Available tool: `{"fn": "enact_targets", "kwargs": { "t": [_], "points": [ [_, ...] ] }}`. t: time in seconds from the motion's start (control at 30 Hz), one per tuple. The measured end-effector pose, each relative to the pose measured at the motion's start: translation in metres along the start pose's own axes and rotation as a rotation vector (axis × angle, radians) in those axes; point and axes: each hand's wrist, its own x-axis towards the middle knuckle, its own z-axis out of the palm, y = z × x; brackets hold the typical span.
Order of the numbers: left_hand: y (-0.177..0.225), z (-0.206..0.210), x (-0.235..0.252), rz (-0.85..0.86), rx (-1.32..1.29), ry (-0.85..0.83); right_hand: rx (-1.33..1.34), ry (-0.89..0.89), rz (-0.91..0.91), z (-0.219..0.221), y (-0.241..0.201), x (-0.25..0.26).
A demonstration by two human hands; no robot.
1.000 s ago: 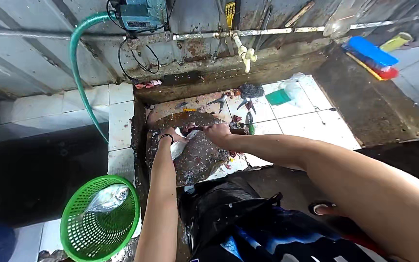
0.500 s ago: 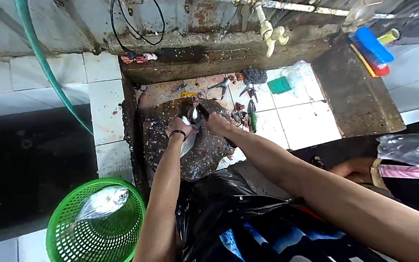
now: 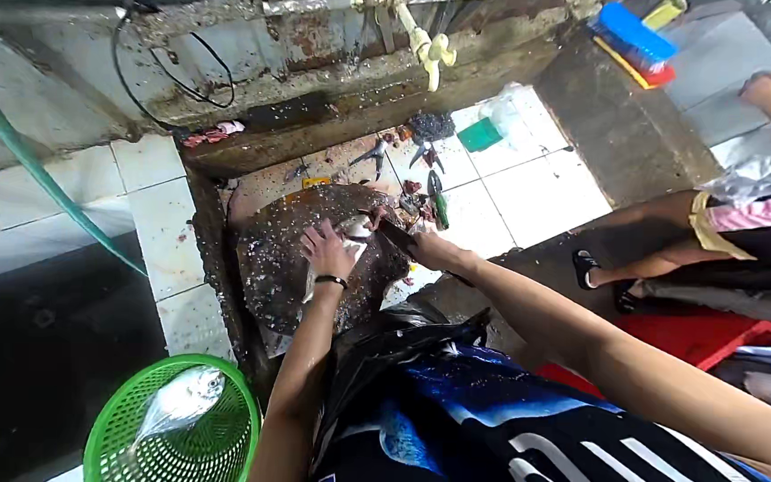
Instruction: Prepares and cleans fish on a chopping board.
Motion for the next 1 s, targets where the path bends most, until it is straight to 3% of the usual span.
{"fn": "enact_targets", "kwargs": {
  "t": [0.1,0.2,0.27,0.37,0.43,0.5,0.6,0.73,0.77,0.87,1.0],
  "points": [
    [-0.015,0.001,0.028,-0.042,0.029,-0.116,0.005,-0.123,0.024,-0.005,0.025,-0.032],
    [-0.001,-0.011,0.036,-0.130,0.114,-0.330,0.102,-0.121,-0.011,-0.020,0.042,-0.051],
    [-0.002,-0.009,0.029,-0.193,0.099,-0.345,0.197,-0.103,-0.064,-0.011,0.063,-0.056],
    [-0.012,0.000,0.003,-0.311,-0.094,-0.250,0.286,-0.087,0.041,0.002,0.070,-0.070],
    [-0.012,0.004,-0.014,-0.396,-0.185,-0.208,0.334,0.006,-0.032,-0.014,0.059,-0.073],
    [-0.007,0.007,-0.031,-0.428,-0.246,-0.199,0.455,0.135,-0.236,-0.026,0.042,-0.071],
    [-0.005,0.019,-0.046,-0.402,-0.255,-0.133,0.680,0.284,-0.371,-0.006,0.002,-0.062],
    [-0.001,0.025,-0.053,-0.440,-0.253,-0.086,0.641,0.505,-0.579,0.030,-0.043,-0.024],
    [-0.001,0.026,-0.057,-0.441,-0.248,-0.084,0.533,0.454,-0.545,0.043,-0.049,-0.014],
    [-0.001,0.024,-0.063,-0.476,-0.280,-0.074,0.177,0.032,-0.256,0.052,-0.067,0.003],
    [-0.019,0.026,-0.069,-0.473,-0.330,-0.035,0.198,-0.030,-0.199,0.031,-0.055,0.013]
  ]
}}
